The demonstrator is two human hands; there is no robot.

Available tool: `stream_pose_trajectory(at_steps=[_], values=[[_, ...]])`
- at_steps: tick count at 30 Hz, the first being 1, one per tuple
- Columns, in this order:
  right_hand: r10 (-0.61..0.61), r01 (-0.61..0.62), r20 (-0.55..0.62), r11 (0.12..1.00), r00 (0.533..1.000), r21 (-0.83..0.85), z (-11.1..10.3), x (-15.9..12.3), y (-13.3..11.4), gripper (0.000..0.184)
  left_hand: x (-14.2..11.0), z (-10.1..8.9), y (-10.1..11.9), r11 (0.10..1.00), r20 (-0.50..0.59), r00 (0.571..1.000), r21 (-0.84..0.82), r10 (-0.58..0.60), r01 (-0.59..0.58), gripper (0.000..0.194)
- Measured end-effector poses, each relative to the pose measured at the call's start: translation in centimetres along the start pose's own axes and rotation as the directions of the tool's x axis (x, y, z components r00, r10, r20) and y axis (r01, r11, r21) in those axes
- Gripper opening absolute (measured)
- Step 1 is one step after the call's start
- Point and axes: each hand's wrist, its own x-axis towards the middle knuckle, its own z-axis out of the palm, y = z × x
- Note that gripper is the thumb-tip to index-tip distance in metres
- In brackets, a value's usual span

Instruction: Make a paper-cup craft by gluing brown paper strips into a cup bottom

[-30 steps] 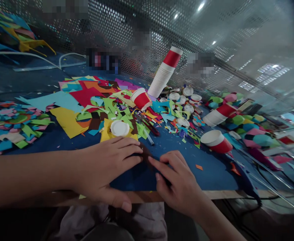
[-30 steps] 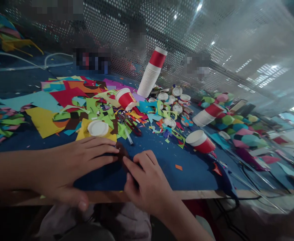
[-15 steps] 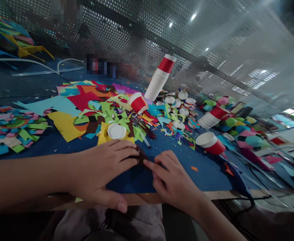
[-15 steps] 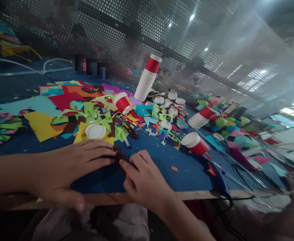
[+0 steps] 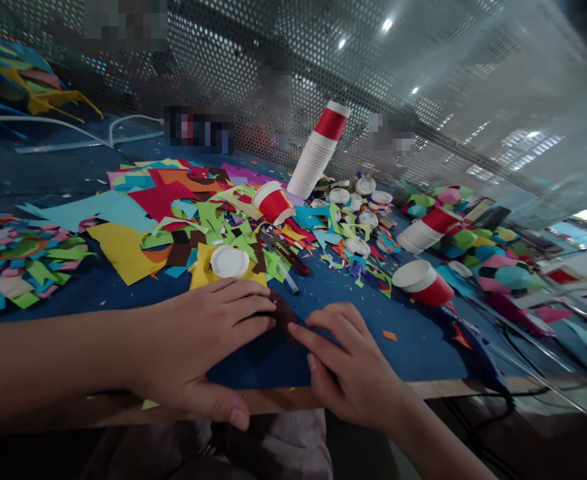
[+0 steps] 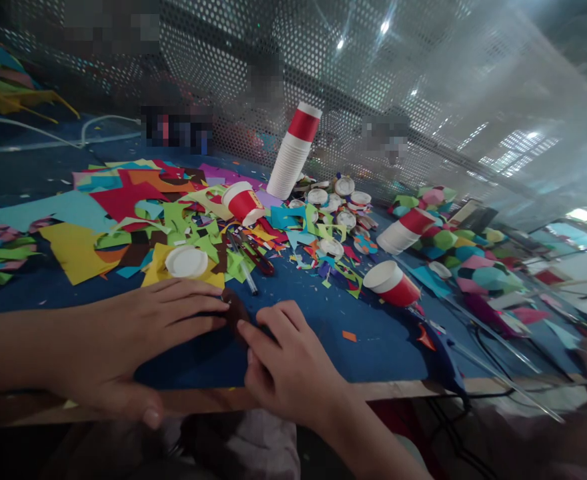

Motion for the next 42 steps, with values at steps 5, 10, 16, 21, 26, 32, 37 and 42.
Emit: stream_pose_trajectory(at_steps=[5, 10, 16, 21, 26, 32, 37, 42], values=[[-0.080, 0.080, 0.000, 0.996, 0.997, -0.032, -0.4, -0.3, -0.2, 0.032, -0.2, 0.5, 0.0, 1.000, -0.045, 0.999, -0.002, 0.010, -0.010, 0.081], [-0.034, 0.034, 0.004, 0.999, 0.999, -0.034, -0.2, -0.2, 0.0, 0.027, -0.4, 1.0, 0.0, 1.000, -0.077, 0.997, -0.018, -0.023, 0.022, 0.080], [-0.008, 0.006, 0.039, 0.999, 0.999, 0.051, -0.5, 0.2, 0.1, 0.027, -0.2, 0.6, 0.1, 0.999, -0.046, 0.999, -0.022, -0.025, 0.024, 0.081], [0.003, -0.010, 0.056, 0.991, 0.998, 0.132, -0.6, 0.3, 0.4, 0.027, -0.2, 0.3, 0.2, 1.000, -0.047, 0.999, -0.005, -0.016, 0.015, 0.083], [0.016, -0.025, 0.060, 0.989, 0.998, 0.145, -0.5, 0.3, 0.5, 0.025, -0.2, 0.3, 0.2, 0.999, -0.026, 0.999, -0.015, -0.031, 0.030, 0.082], [0.023, -0.030, 0.055, 0.992, 0.998, 0.123, -0.5, 0.6, 0.5, 0.024, -0.3, 0.9, 0.1, 0.999, -0.069, 0.997, -0.030, -0.035, 0.033, 0.084], [0.025, -0.027, 0.025, 0.996, 0.999, 0.086, -0.1, 0.6, 0.2, 0.021, 0.0, 0.2, 0.2, 1.000, -0.016, 0.999, -0.008, -0.029, 0.029, 0.084], [0.011, -0.011, 0.035, 1.000, 0.999, 0.003, 0.2, 0.2, -0.1, 0.021, 0.1, -0.1, 0.2, 1.000, 0.010, 1.000, -0.011, -0.016, 0.016, 0.085]])
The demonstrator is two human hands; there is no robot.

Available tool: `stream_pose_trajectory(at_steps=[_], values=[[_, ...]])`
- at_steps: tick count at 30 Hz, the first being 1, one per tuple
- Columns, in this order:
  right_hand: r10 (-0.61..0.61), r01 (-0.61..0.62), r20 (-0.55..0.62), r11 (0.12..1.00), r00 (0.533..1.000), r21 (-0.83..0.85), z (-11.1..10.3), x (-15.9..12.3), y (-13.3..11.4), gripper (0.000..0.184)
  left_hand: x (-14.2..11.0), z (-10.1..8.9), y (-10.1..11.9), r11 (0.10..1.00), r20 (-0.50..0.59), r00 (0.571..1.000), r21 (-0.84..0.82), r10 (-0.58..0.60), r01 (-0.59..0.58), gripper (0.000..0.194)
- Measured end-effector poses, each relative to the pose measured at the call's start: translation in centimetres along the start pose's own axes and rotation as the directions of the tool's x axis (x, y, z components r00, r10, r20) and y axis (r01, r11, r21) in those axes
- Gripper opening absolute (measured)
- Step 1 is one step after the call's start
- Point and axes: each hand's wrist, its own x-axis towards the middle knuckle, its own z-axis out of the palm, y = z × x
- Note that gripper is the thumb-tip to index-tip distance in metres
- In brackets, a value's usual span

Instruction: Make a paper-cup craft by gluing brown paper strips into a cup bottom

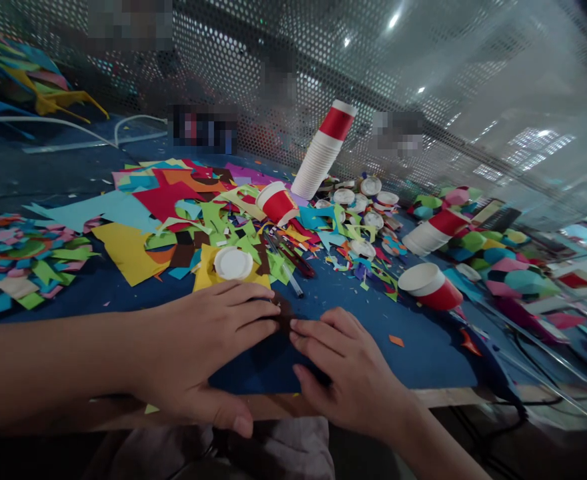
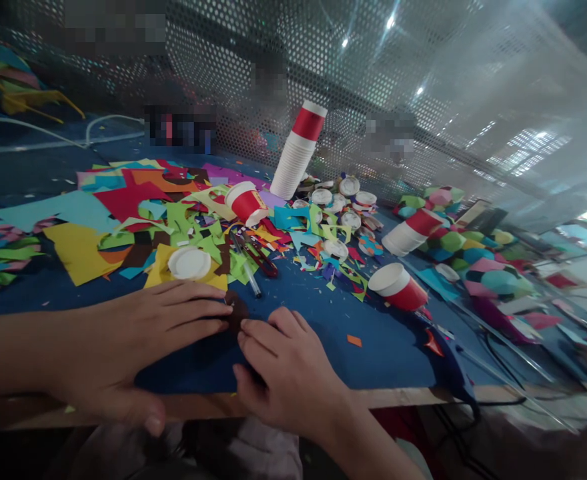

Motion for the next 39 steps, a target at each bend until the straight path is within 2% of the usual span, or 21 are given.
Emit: stream_pose_trajectory(at_steps=[5, 9, 14, 18, 24, 29, 33, 35, 39], values=[[0.004, -0.004, -0.011, 1.000, 1.000, -0.022, 0.0, -0.3, 0.1, 0.030, -0.2, 0.6, 0.0, 1.000, -0.059, 0.998, -0.003, -0.012, 0.012, 0.085], [0.014, -0.012, 0.033, 0.998, 0.999, -0.063, 0.0, -0.1, 0.0, 0.029, -0.1, 0.3, 0.0, 1.000, -0.008, 1.000, 0.010, -0.005, 0.005, 0.086], [0.018, -0.014, 0.040, 0.994, 0.999, -0.106, -0.1, 0.1, -0.3, 0.029, 0.1, 0.0, 0.0, 1.000, -0.029, 1.000, 0.014, -0.006, 0.007, 0.087], [0.025, -0.024, 0.010, 0.995, 1.000, -0.094, -0.2, 0.0, -0.3, 0.032, 0.0, 0.1, 0.0, 1.000, -0.006, 1.000, 0.009, 0.002, -0.002, 0.085], [0.014, -0.008, 0.061, 0.996, 0.998, -0.083, -0.1, 0.2, -0.1, 0.031, -0.3, 0.6, -0.1, 1.000, -0.077, 0.997, -0.014, -0.004, 0.003, 0.086], [0.031, -0.031, 0.013, 0.999, 0.999, -0.017, -0.1, 0.3, 0.1, 0.026, -0.2, 0.4, 0.0, 1.000, -0.048, 0.999, 0.003, 0.004, -0.003, 0.087], [0.119, -0.120, -0.073, 0.993, 0.990, -0.013, 0.3, 0.6, -0.1, 0.037, -0.1, 0.1, -0.1, 1.000, -0.040, 0.999, 0.009, 0.011, -0.010, 0.086], [0.185, -0.188, -0.051, 0.981, 0.981, -0.052, 0.6, 0.9, -0.4, 0.040, -0.1, 0.0, -0.2, 1.000, -0.020, 1.000, 0.016, 0.021, -0.020, 0.085], [0.281, -0.276, 0.040, 0.955, 0.959, -0.107, 1.0, 1.8, -0.7, 0.018, -0.2, -0.1, -0.3, 0.999, -0.005, 0.999, 0.034, 0.042, -0.042, 0.080]])
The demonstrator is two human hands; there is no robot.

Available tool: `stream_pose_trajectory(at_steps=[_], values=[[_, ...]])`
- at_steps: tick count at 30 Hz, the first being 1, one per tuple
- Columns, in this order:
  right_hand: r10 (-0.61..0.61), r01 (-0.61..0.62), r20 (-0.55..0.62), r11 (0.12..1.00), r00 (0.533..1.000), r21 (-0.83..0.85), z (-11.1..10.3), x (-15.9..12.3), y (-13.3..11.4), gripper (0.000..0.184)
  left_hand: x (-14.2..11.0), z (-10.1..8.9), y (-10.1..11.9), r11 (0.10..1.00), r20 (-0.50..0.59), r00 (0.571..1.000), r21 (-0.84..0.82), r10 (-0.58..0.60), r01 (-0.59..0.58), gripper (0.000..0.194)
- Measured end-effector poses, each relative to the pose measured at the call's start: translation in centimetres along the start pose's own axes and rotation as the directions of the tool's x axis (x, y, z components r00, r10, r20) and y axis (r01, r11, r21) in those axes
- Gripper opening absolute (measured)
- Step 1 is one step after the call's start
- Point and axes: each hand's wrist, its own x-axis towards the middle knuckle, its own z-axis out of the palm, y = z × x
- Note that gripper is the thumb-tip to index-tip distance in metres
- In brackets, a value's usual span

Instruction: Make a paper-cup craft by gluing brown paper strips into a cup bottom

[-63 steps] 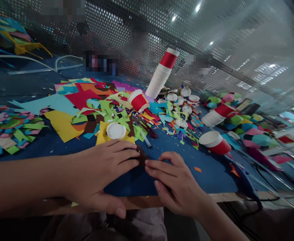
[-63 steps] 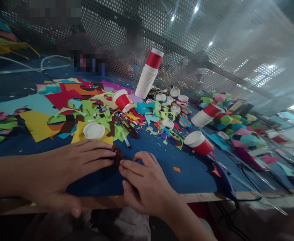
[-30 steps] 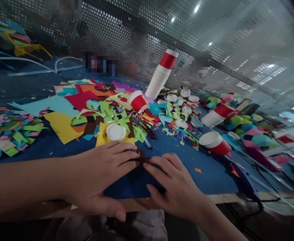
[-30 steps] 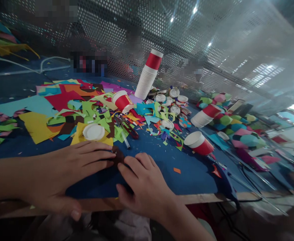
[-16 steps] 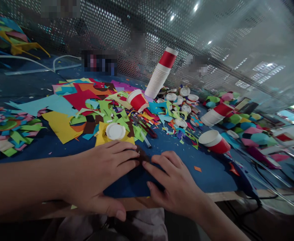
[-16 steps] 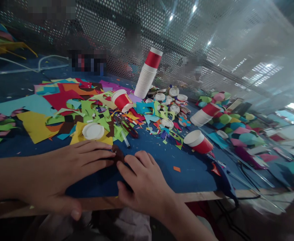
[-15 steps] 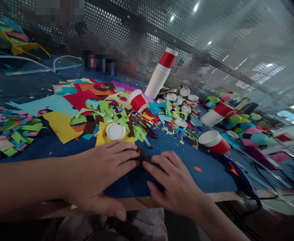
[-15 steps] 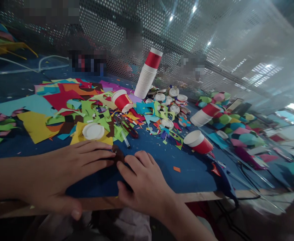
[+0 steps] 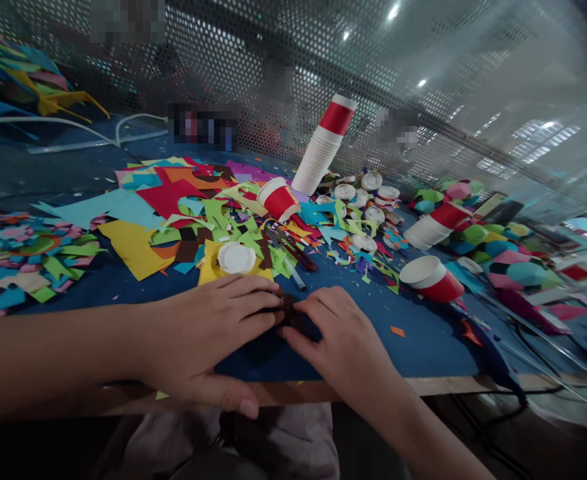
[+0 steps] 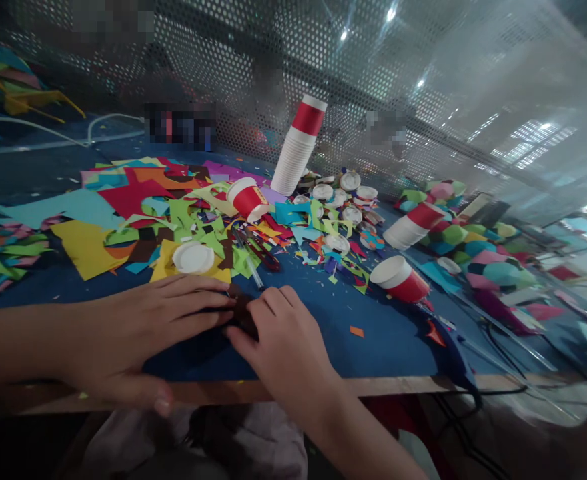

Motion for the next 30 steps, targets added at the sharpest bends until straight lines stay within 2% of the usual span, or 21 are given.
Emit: stream_pose_trajectory(at_steps=[2, 6, 9, 10, 12, 13, 14, 16, 17, 18, 19, 22, 24, 27, 30], values=[[-0.012, 0.013, 0.027, 0.999, 1.000, -0.030, -0.1, 0.3, 0.0, 0.009, -0.1, 0.2, 0.1, 1.000, -0.027, 1.000, -0.002, 0.002, -0.002, 0.075], [-0.051, 0.058, 0.062, 0.992, 0.997, -0.108, -0.5, 0.8, 0.4, 0.012, -0.3, 0.3, -0.2, 1.000, -0.184, 0.983, 0.025, -0.009, 0.014, 0.047], [0.013, -0.013, -0.002, 0.995, 1.000, -0.102, -1.5, 1.4, 1.3, 0.019, -0.5, -0.6, -1.9, 0.986, -0.283, 0.948, 0.040, -0.144, 0.162, 0.031], [0.059, -0.061, -0.040, 0.996, 0.997, -0.058, -1.9, 1.7, 1.7, 0.019, -0.6, -1.1, -2.8, 0.976, -0.304, 0.932, 0.033, -0.197, 0.217, 0.035], [0.205, -0.192, -0.082, 0.972, 0.975, 0.138, -2.9, 2.7, 2.5, 0.015, -1.1, -2.0, -4.9, 0.937, -0.251, 0.912, 0.042, -0.325, 0.346, 0.057], [0.299, -0.269, -0.063, 0.918, 0.952, 0.290, -3.3, 3.4, 2.8, 0.011, -1.3, -2.4, -6.0, 0.913, -0.214, 0.898, 0.054, -0.385, 0.404, 0.068], [0.384, -0.339, -0.006, 0.822, 0.923, 0.458, -3.8, 4.0, 3.1, 0.010, -1.6, -2.7, -7.0, 0.892, -0.205, 0.880, 0.061, -0.428, 0.448, 0.077], [0.486, -0.430, 0.154, 0.527, 0.860, 0.733, -4.4, 5.3, 3.5, 0.013, -1.9, -3.0, -8.5, 0.873, -0.151, 0.870, 0.068, -0.470, 0.483, 0.082], [0.499, -0.442, 0.217, 0.390, 0.839, 0.808, -4.7, 5.9, 3.6, 0.015, -1.9, -3.0, -8.9, 0.871, -0.110, 0.871, 0.069, -0.479, 0.487, 0.083], [0.501, -0.440, 0.256, 0.292, 0.827, 0.849, -4.8, 6.4, 3.6, 0.017, -1.9, -3.0, -9.0, 0.866, -0.070, 0.868, 0.069, -0.491, 0.495, 0.083], [0.499, -0.433, 0.272, 0.240, 0.823, 0.869, -4.9, 6.9, 3.6, 0.017, -1.8, -2.9, -9.0, 0.863, -0.031, 0.866, 0.066, -0.500, 0.501, 0.081], [0.487, -0.400, 0.270, 0.183, 0.831, 0.898, -4.8, 7.7, 3.5, 0.021, -1.4, -2.8, -8.3, 0.862, 0.041, 0.861, 0.038, -0.508, 0.506, 0.073], [0.495, -0.372, 0.255, 0.152, 0.831, 0.916, -4.5, 7.9, 3.3, 0.025, -1.2, -2.8, -7.9, 0.861, 0.032, 0.860, 0.009, -0.509, 0.509, 0.070], [0.506, -0.350, 0.235, 0.144, 0.830, 0.926, -3.8, 8.0, 2.8, 0.027, -0.8, -3.0, -7.3, 0.839, -0.054, 0.838, -0.066, -0.543, 0.540, 0.071], [0.475, -0.321, 0.236, 0.106, 0.848, 0.941, -3.1, 8.1, 2.0, 0.026, 0.0, -3.2, -6.0, 0.788, -0.186, 0.773, -0.277, -0.606, 0.550, 0.062]])
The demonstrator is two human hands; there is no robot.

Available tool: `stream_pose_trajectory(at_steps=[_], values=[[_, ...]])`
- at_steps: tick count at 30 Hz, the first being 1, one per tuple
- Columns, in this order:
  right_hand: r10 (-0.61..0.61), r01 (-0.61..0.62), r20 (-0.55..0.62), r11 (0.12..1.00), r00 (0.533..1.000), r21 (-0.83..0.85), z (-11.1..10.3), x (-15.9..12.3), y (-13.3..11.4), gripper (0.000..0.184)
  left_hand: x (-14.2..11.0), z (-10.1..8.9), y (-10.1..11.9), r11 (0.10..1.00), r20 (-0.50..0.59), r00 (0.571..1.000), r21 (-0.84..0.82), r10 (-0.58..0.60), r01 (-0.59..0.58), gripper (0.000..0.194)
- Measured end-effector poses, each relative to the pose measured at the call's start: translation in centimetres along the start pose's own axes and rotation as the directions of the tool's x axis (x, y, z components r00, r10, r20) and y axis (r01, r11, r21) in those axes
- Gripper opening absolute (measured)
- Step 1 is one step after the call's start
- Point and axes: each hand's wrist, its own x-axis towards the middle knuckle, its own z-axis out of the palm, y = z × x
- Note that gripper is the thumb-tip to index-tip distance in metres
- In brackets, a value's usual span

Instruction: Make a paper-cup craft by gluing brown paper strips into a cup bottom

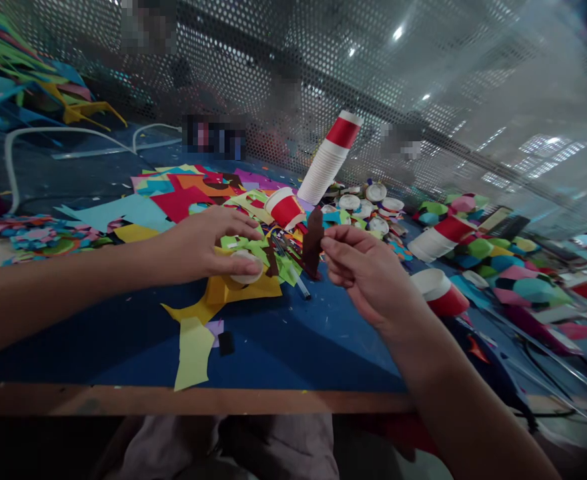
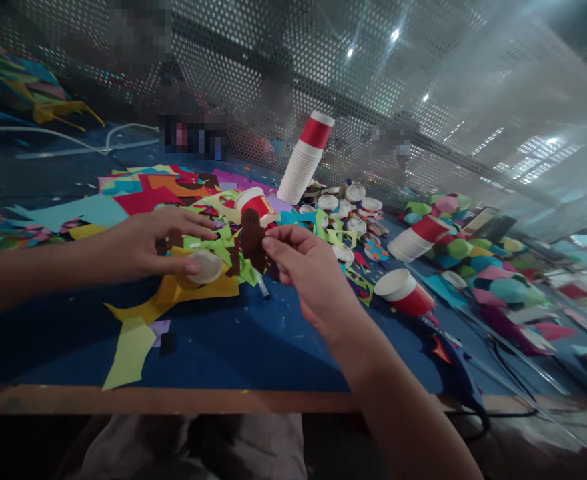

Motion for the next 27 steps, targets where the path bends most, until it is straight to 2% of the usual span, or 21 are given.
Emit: stream_pose_trajectory(at_steps=[3, 8, 10, 12, 15, 18, 22, 24, 27], values=[[-0.011, 0.009, 0.045, 0.999, 0.999, 0.053, 1.0, -0.3, 0.8, 0.028, -0.3, 0.8, 2.3, 0.947, -0.075, 0.983, -0.288, -0.168, 0.140, 0.048], [-0.003, 0.004, 0.119, 1.000, 0.993, -0.006, 2.4, -0.8, 2.2, 0.031, -0.7, 2.1, 4.7, 0.736, 0.016, 0.948, -0.626, -0.318, 0.258, 0.033], [-0.027, 0.044, 0.137, 0.991, 0.990, -0.125, 2.5, -0.8, 2.6, 0.031, -0.7, 2.1, 4.7, 0.671, 0.034, 0.924, -0.677, -0.381, 0.302, 0.030], [-0.081, 0.117, 0.114, 0.925, 0.990, -0.360, 2.1, -0.6, 2.8, 0.031, -0.7, 1.8, 4.5, 0.630, 0.031, 0.903, -0.706, -0.428, 0.323, 0.029], [-0.170, 0.153, 0.037, 0.746, 0.985, -0.648, 0.1, 0.5, 2.5, 0.034, -0.7, 1.2, 4.3, 0.578, 0.008, 0.891, -0.758, -0.454, 0.301, 0.030], [-0.262, 0.116, -0.050, 0.582, 0.964, -0.805, -3.6, 2.0, 1.3, 0.032, -0.7, 0.9, 4.1, 0.566, -0.025, 0.881, -0.775, -0.472, 0.282, 0.029], [-0.396, 0.039, -0.105, 0.338, 0.912, -0.940, -8.6, 2.9, -1.6, 0.051, -0.7, 0.7, 4.2, 0.597, -0.055, 0.877, -0.753, -0.478, 0.278, 0.024], [-0.404, 0.012, -0.105, 0.277, 0.909, -0.961, -10.1, 2.6, -3.2, 0.047, -0.6, 0.7, 4.2, 0.615, -0.074, 0.878, -0.741, -0.472, 0.268, 0.023], [-0.407, 0.000, -0.127, 0.298, 0.904, -0.955, -9.9, 1.5, -4.8, 0.042, -0.6, 0.6, 4.2, 0.648, -0.122, 0.871, -0.718, -0.476, 0.253, 0.025]])
